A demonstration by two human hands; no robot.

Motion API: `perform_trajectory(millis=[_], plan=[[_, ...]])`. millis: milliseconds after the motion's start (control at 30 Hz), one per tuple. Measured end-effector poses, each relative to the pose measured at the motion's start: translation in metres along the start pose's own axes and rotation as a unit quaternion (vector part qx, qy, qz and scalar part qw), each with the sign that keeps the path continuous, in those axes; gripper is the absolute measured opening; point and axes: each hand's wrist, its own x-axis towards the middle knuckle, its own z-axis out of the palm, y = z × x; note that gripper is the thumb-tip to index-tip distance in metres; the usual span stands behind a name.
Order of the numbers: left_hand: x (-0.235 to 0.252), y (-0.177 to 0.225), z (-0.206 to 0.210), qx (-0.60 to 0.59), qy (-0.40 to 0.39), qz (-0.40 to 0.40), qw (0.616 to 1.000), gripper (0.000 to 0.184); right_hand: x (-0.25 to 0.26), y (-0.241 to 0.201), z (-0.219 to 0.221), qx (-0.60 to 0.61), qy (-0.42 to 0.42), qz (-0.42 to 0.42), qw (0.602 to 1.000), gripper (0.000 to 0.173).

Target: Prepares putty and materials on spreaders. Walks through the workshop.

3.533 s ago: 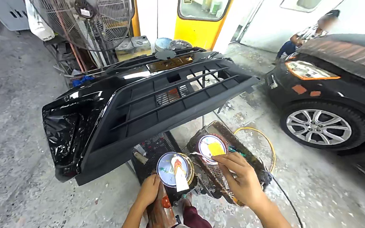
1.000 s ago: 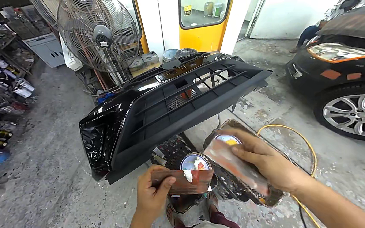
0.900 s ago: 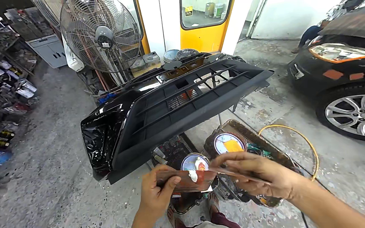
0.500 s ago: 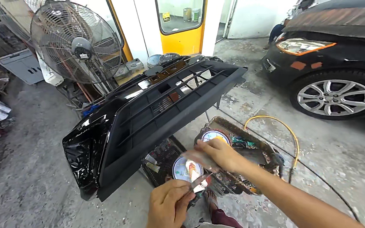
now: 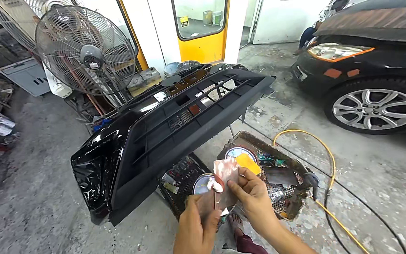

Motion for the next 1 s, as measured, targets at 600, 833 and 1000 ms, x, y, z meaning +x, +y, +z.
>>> perform_trajectory(millis=[600, 833, 1000], plan=[[-0.010, -0.040, -0.012, -0.458, 0.186, -0.197, 0.847, 0.033, 0.033, -0.009, -0.036, -0.177, -0.111, -0.015, 0.978, 0.014], [-0.049, -0.046, 0.021, -0.525, 0.131, -0.342, 0.769, 0.035, -0.022, 0.058, 0.017, 0.076, -0.101, 0.235, 0.964, 0.018], [-0.059, -0.070, 0.002, -0.394, 0.242, -0.340, 0.819, 0.032, 0.017, 0.118, -0.009, -0.244, -0.148, 0.151, 0.946, 0.028]])
